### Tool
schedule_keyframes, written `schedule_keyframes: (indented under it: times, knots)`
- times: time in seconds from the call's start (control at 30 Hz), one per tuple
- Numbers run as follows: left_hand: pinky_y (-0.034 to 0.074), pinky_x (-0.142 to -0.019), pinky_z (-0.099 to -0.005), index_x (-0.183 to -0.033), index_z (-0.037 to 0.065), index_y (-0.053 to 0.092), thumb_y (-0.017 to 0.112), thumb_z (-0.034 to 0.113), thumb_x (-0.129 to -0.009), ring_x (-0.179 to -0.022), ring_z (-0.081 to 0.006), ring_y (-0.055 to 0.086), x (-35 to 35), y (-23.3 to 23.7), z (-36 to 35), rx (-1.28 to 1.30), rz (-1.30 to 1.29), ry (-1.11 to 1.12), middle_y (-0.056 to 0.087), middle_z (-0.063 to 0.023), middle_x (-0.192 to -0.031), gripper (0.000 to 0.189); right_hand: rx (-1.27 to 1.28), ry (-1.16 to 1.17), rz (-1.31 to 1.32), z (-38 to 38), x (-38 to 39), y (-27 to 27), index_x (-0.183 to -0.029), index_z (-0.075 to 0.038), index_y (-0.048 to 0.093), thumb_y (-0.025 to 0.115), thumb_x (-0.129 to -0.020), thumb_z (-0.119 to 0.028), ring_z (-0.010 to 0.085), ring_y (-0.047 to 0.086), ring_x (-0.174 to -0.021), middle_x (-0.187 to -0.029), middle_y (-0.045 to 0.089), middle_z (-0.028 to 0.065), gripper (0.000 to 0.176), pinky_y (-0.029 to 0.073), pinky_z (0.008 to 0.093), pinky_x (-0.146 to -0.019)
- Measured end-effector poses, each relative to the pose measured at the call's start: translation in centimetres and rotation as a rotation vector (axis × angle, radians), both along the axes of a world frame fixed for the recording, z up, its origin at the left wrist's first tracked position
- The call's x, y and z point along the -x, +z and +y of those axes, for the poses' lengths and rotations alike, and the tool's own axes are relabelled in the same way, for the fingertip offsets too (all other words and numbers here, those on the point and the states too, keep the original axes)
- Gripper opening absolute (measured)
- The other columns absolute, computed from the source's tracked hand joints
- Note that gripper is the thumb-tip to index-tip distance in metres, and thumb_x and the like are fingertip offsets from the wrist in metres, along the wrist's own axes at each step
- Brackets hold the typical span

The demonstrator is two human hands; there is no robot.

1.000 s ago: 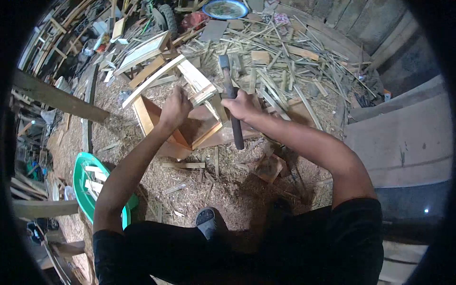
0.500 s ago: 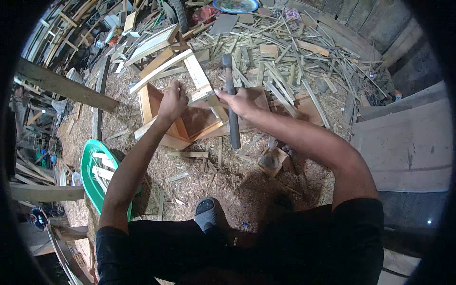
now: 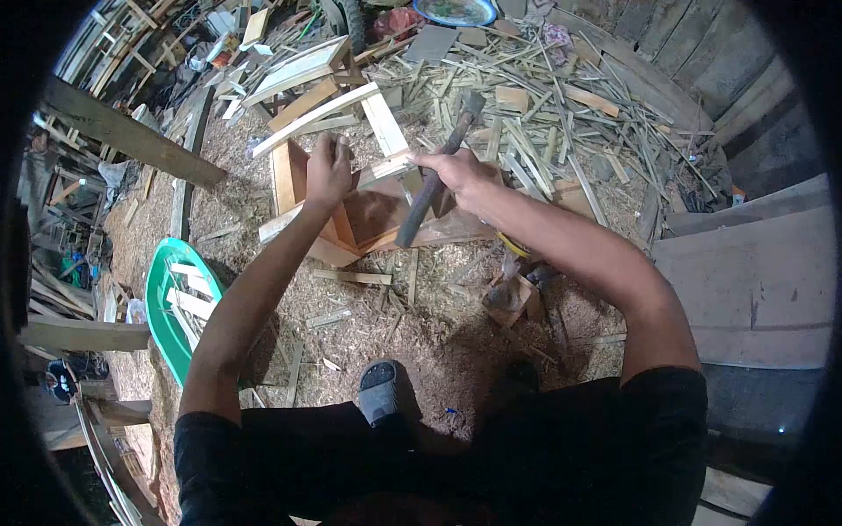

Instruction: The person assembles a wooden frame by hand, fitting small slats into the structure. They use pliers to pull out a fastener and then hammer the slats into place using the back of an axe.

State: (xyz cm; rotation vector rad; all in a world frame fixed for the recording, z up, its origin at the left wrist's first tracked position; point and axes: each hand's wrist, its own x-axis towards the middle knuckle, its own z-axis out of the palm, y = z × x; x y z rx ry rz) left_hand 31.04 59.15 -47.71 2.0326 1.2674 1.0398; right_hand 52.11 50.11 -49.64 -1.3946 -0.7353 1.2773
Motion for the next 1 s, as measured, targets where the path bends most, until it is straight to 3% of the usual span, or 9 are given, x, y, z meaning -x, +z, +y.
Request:
schedule_keyframes:
  times: [0.13, 0.23, 0.33, 0.43, 0.47, 0.53, 0.63, 0.73, 1.0]
  knots:
    - [0.049, -0.067, -0.0391, -0.096, -0.001, 0.052, 0.055, 0.021, -0.098, -0.069, -0.0250, 0.061, 1.0, -1.1, 1.2, 0.084, -0.258, -0.060, 0.063, -0.0154, -0.078, 0.023, -0.056, 0.047, -0.102, 0.3, -0.3, -1.0, -0.069, -0.010, 0.057, 0.084, -0.072, -0.041, 0.0130, 0.051, -0.055, -0.066, 0.055, 0.0018, 0.041, 0.038, 0.0282, -0.051]
    - [0.046, -0.059, -0.0286, -0.094, 0.002, 0.054, 0.050, 0.022, -0.102, -0.064, -0.0124, 0.053, 0.8, -2.2, 2.5, 0.162, -0.155, -0.123, 0.059, -0.0044, -0.078, 0.022, -0.082, 0.049, -0.132, 0.3, -0.3, -1.1, -0.069, -0.011, 0.056, 0.083, -0.073, -0.043, 0.0124, 0.051, -0.055, -0.066, 0.055, 0.0020, 0.042, 0.039, 0.0289, -0.051]
    - [0.047, -0.059, -0.0305, -0.096, 0.001, 0.055, 0.050, 0.021, -0.102, -0.065, -0.0140, 0.057, 0.6, 0.4, 1.8, 0.403, -0.312, -0.105, 0.062, -0.0061, -0.079, 0.022, -0.132, 0.030, -0.179, 0.1, -0.1, -0.9, -0.070, -0.011, 0.056, 0.081, -0.075, -0.044, 0.0127, 0.052, -0.054, -0.064, 0.055, 0.0021, 0.042, 0.040, 0.0296, -0.051]
    - [0.050, -0.061, -0.0344, -0.100, -0.001, 0.055, 0.050, 0.022, -0.101, -0.068, -0.0203, 0.064, 2.1, 1.0, 2.6, 0.320, 0.056, -0.210, 0.066, -0.0126, -0.081, 0.023, -0.056, 0.031, -0.232, 0.5, -0.5, -1.7, -0.070, -0.010, 0.057, 0.081, -0.076, -0.045, 0.0127, 0.054, -0.056, -0.063, 0.055, 0.0018, 0.042, 0.041, 0.0292, -0.052]
    - [0.052, -0.064, -0.0377, -0.102, -0.003, 0.054, 0.051, 0.023, -0.099, -0.073, -0.0264, 0.068, 2.5, 1.0, 2.5, 0.043, 0.342, -0.243, 0.067, -0.0200, -0.081, 0.026, -0.027, 0.039, -0.194, 0.3, -0.4, -1.2, -0.077, -0.008, 0.061, 0.080, -0.078, -0.042, 0.0132, 0.056, -0.064, -0.070, 0.059, 0.0029, 0.038, 0.042, 0.0292, -0.059]
    - [0.051, -0.065, -0.0397, -0.102, -0.003, 0.054, 0.051, 0.023, -0.099, -0.073, -0.0287, 0.069, 2.3, 0.2, 1.8, 0.027, 0.346, -0.172, 0.065, -0.0227, -0.080, 0.026, 0.033, 0.059, -0.119, 0.0, -0.1, -0.3, -0.091, -0.004, 0.068, 0.078, -0.082, -0.037, 0.0142, 0.060, -0.080, -0.084, 0.066, 0.0051, 0.035, 0.046, 0.0291, -0.073]
    - [0.051, -0.065, -0.0434, -0.101, -0.002, 0.054, 0.051, 0.022, -0.098, -0.068, -0.0323, 0.068, 2.0, -0.8, 1.5, -0.131, 0.343, -0.173, 0.064, -0.0220, -0.073, 0.025, 0.066, 0.088, -0.104, 0.3, -0.8, -1.0, -0.097, -0.002, 0.070, 0.078, -0.082, -0.035, 0.0153, 0.061, -0.085, -0.091, 0.068, 0.0079, 0.038, 0.047, 0.0291, -0.077]
    - [0.051, -0.065, -0.0457, -0.101, -0.001, 0.054, 0.051, 0.022, -0.098, -0.067, -0.0359, 0.067, 1.9, 0.0, 0.9, -0.032, 0.286, -0.226, 0.064, -0.0205, -0.070, 0.024, -0.067, 0.024, -0.023, -0.5, 0.3, 0.2, -0.076, -0.005, 0.066, 0.079, -0.079, -0.038, 0.0141, 0.055, -0.053, -0.066, 0.061, 0.0036, 0.035, 0.043, 0.0299, -0.050]
    - [0.051, -0.065, -0.0531, -0.102, 0.001, 0.046, 0.048, 0.022, -0.098, -0.070, -0.0428, 0.066, 0.1, 1.3, -1.5, -0.159, 0.353, -0.202, 0.064, -0.0249, -0.071, 0.022, 0.025, 0.055, -0.036, -0.5, 0.0, 0.7, -0.090, -0.001, 0.072, 0.080, -0.077, -0.036, 0.0138, 0.058, -0.060, -0.070, 0.063, 0.0037, 0.038, 0.045, 0.0294, -0.056]
